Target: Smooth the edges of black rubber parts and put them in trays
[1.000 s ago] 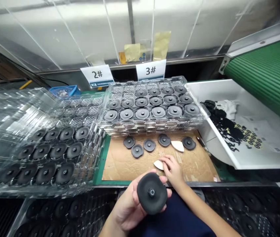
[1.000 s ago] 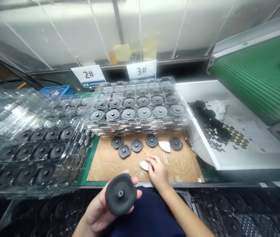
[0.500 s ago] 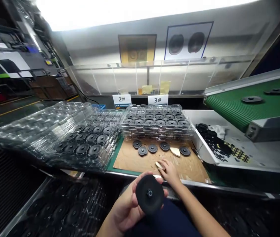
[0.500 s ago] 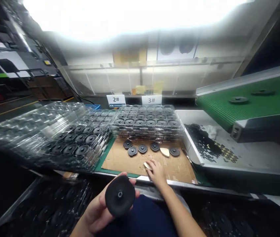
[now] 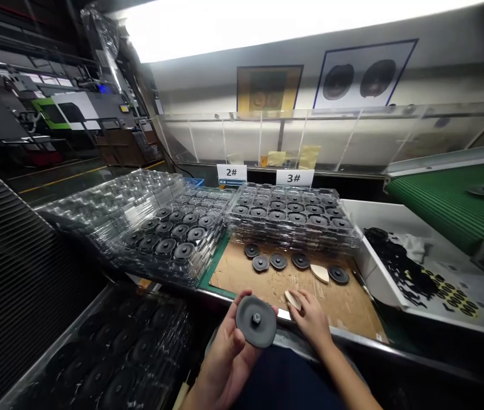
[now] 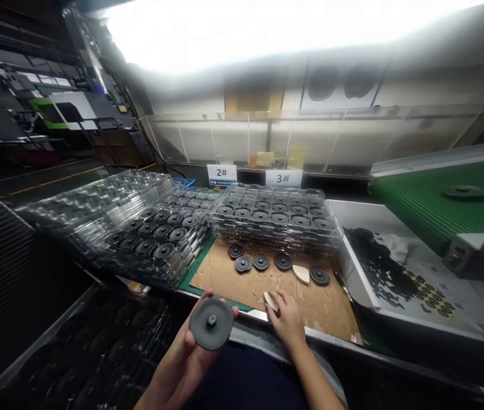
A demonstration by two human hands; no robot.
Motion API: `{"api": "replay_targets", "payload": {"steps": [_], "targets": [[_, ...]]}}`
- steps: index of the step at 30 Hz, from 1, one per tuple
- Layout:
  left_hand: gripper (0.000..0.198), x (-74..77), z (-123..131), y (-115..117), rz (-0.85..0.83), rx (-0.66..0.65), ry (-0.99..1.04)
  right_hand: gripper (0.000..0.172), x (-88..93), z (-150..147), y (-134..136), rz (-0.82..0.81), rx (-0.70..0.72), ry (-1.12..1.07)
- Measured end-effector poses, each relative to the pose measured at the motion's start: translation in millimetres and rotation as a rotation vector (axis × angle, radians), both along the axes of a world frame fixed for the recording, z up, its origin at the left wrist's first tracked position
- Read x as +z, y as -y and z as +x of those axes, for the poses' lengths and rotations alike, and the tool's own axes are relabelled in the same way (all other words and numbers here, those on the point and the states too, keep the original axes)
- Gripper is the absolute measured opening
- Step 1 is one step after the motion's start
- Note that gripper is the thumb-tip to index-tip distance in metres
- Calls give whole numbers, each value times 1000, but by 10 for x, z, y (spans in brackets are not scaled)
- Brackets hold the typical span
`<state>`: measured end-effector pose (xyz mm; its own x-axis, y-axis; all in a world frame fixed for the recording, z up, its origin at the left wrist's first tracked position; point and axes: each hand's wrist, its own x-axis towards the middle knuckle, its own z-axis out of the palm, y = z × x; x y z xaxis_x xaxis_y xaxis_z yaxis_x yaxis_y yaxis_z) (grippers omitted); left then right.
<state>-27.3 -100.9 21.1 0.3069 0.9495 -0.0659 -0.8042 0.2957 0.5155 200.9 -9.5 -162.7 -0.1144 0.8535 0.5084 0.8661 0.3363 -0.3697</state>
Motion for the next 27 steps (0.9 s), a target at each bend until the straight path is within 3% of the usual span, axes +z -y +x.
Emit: {"api": "replay_targets", "payload": {"steps": [9, 17, 19, 22, 25, 27], "targets": [[55, -100, 57, -414, 34, 35, 0, 32, 82, 7, 10, -82, 13, -88], [43, -25, 238, -837, -18, 5, -70, 30, 220, 64, -182, -139, -57, -224], [44, -2, 300, -899, -31, -8, -85, 31, 389, 95, -273, -158, -58, -233], [46, 16, 395, -926, -53, -11, -81, 33, 876, 83, -303, -190, -5, -240], [50, 29, 471, -894, -88, 29, -97, 45, 1473, 3, -221, -203, 246, -220], [54, 41, 503, -867, -107, 56, -111, 53, 1741, -45, -177, -176, 434, -125]]}}
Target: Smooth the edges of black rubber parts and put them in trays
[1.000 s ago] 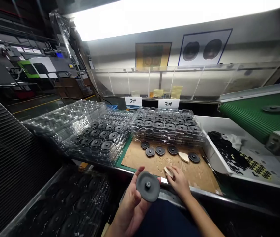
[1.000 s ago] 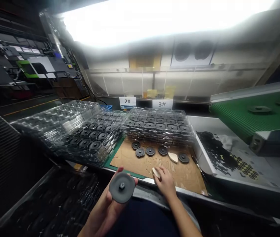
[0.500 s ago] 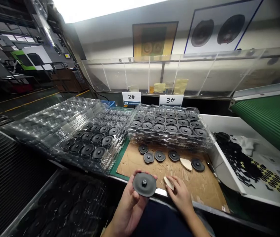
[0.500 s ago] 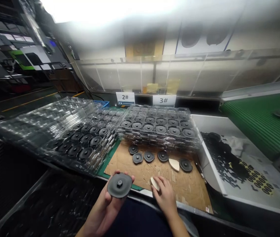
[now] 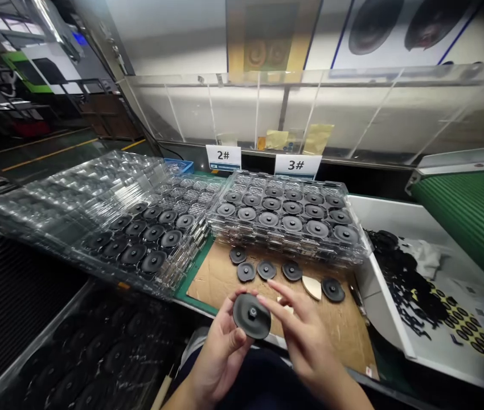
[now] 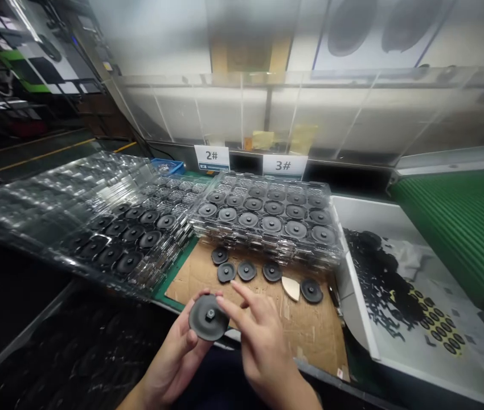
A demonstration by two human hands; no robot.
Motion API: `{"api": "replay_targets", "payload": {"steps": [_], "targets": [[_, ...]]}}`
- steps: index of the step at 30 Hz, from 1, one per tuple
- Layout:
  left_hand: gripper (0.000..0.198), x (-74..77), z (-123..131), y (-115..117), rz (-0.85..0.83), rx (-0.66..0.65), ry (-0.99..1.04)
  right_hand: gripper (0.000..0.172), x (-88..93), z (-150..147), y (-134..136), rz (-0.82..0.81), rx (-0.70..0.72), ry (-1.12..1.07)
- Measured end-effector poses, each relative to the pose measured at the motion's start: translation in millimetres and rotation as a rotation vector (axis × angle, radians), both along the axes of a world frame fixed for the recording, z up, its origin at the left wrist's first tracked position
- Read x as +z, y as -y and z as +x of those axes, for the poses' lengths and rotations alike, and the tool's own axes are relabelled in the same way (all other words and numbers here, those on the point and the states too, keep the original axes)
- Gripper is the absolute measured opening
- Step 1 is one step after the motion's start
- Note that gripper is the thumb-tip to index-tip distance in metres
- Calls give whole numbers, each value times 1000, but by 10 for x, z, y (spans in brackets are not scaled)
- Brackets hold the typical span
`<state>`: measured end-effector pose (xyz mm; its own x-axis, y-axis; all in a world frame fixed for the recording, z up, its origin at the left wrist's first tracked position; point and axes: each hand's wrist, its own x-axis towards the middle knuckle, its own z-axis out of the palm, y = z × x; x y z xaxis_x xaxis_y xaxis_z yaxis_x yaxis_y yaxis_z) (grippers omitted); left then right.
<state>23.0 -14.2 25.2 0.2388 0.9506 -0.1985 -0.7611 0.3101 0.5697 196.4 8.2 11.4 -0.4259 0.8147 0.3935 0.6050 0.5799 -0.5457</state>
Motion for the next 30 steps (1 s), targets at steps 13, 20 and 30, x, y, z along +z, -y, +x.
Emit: {"api": "replay_targets", "payload": {"steps": [13, 20, 30], "targets": [[48, 33, 60, -374, -70, 46, 18, 31, -479, 218, -39, -134, -257, 26], [52, -20, -12, -691, -170, 60, 113, 33, -1329, 101, -210, -121, -520, 122], [58, -139, -323, -951, -225, 70, 182, 36, -1632, 109, -168, -62, -588, 126]]}}
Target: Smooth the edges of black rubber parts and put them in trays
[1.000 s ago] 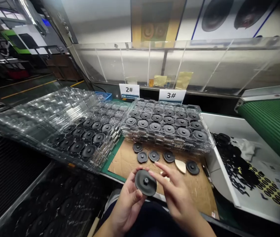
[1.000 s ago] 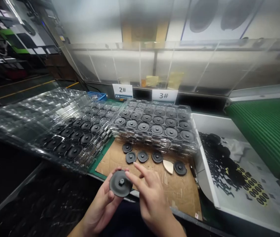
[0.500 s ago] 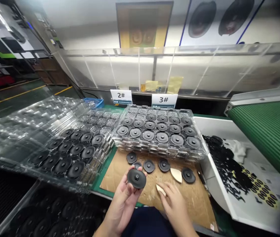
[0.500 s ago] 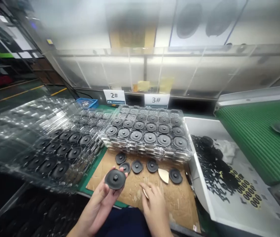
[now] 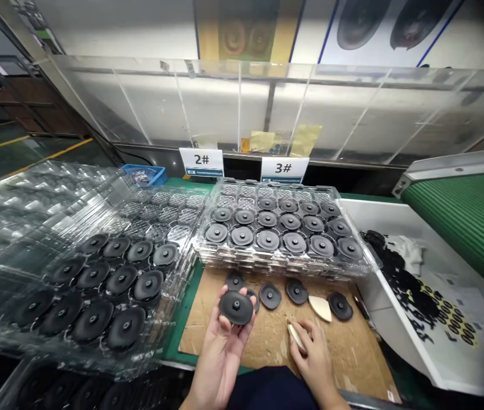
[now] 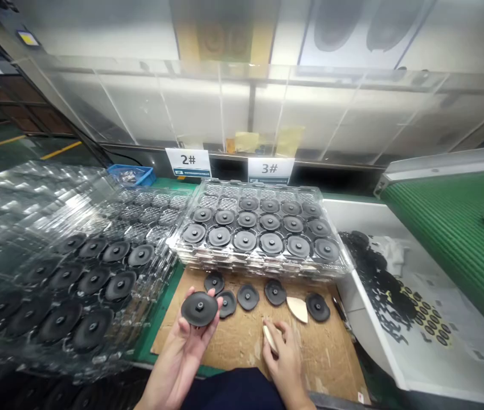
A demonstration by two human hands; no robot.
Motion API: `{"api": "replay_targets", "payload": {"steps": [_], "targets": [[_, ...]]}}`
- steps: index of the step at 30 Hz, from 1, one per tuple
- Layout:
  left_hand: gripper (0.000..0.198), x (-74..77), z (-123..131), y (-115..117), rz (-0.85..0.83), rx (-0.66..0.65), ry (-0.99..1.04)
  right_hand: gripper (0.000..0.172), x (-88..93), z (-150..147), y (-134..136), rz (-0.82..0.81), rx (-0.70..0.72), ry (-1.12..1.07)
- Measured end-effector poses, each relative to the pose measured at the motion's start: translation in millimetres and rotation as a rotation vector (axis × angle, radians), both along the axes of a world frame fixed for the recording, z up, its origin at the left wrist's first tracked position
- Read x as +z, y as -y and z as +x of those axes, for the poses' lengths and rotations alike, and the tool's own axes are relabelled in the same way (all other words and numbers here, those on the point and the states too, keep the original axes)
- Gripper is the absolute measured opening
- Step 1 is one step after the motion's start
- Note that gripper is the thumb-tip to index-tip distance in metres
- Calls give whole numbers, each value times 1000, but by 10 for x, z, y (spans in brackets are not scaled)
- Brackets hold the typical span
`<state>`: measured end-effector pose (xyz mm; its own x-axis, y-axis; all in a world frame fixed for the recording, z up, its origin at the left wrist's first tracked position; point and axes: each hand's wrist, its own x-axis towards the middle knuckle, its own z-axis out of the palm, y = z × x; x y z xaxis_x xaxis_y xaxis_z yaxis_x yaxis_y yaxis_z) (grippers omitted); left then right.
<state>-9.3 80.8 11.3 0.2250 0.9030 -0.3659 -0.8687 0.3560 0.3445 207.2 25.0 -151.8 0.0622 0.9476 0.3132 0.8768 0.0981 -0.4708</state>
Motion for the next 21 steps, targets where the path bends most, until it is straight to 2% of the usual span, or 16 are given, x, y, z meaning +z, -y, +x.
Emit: {"api": "replay_targets", "payload": {"steps": [3, 8, 11, 17, 21], "targets": [[56, 23, -107, 34, 29, 56, -7, 36, -7, -15, -25, 13, -3, 6], [57, -45, -175, 231, 84, 111, -19, 28, 12, -14, -42, 18, 15, -28], [54, -47, -166, 457, 97, 119, -11, 24, -2, 1, -44, 20, 20, -65], [63, 36, -176, 1010, 155, 145, -22, 25, -86, 61, -43, 50, 12, -169], [65, 75, -199, 1281, 172, 178, -36, 24, -74, 92, -9, 57, -24, -250]]}}
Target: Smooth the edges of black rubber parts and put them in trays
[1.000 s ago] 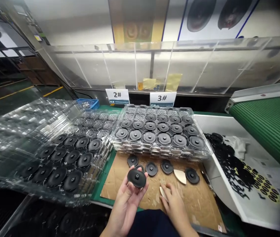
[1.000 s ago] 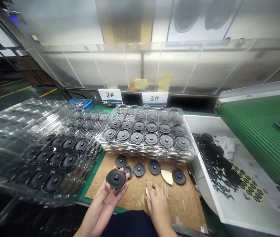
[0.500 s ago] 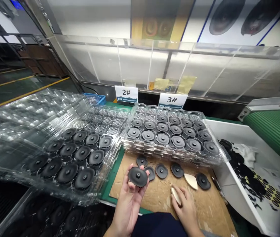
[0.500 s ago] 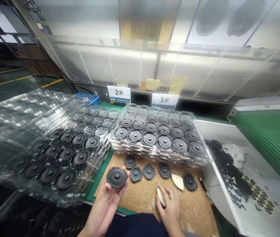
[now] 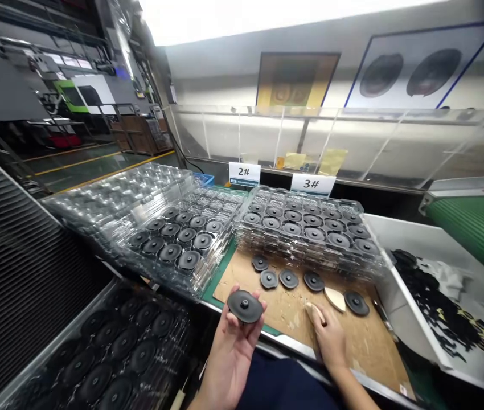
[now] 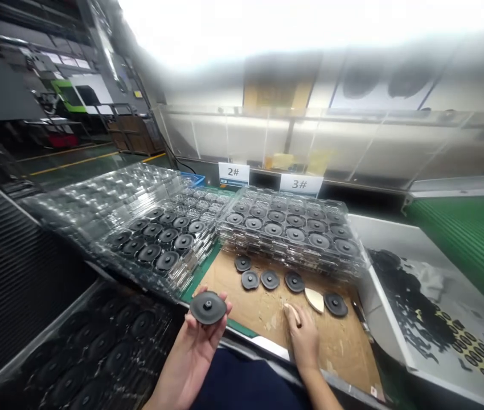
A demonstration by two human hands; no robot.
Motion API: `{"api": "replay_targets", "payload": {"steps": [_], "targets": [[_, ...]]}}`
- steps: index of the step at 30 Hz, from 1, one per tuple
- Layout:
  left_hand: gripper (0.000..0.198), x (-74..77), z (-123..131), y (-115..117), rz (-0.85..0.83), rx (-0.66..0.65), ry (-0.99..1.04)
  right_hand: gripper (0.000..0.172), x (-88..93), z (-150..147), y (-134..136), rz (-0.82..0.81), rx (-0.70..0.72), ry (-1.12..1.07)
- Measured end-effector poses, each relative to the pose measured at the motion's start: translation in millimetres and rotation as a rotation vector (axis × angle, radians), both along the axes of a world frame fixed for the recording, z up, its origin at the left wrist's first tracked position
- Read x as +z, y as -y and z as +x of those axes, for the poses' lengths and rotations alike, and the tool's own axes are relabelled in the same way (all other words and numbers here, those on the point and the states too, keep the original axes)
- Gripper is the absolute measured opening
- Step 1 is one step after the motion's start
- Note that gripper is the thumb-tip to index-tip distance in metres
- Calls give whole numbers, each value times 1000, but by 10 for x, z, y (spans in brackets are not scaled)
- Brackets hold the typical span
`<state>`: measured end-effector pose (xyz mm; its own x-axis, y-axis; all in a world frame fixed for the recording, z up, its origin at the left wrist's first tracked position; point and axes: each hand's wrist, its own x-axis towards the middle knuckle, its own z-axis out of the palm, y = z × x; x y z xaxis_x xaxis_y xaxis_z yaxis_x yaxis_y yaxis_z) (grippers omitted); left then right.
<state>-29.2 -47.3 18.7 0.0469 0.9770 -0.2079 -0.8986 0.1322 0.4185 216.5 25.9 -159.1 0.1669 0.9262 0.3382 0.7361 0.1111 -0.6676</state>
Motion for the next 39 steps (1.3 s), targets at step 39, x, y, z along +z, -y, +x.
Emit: {"api": "replay_targets", "payload": {"steps": [39], "targets": [[59, -102, 690, -1370, -347, -584, -276, 25, 1959, -449, -497, 68, 432, -186]]}}
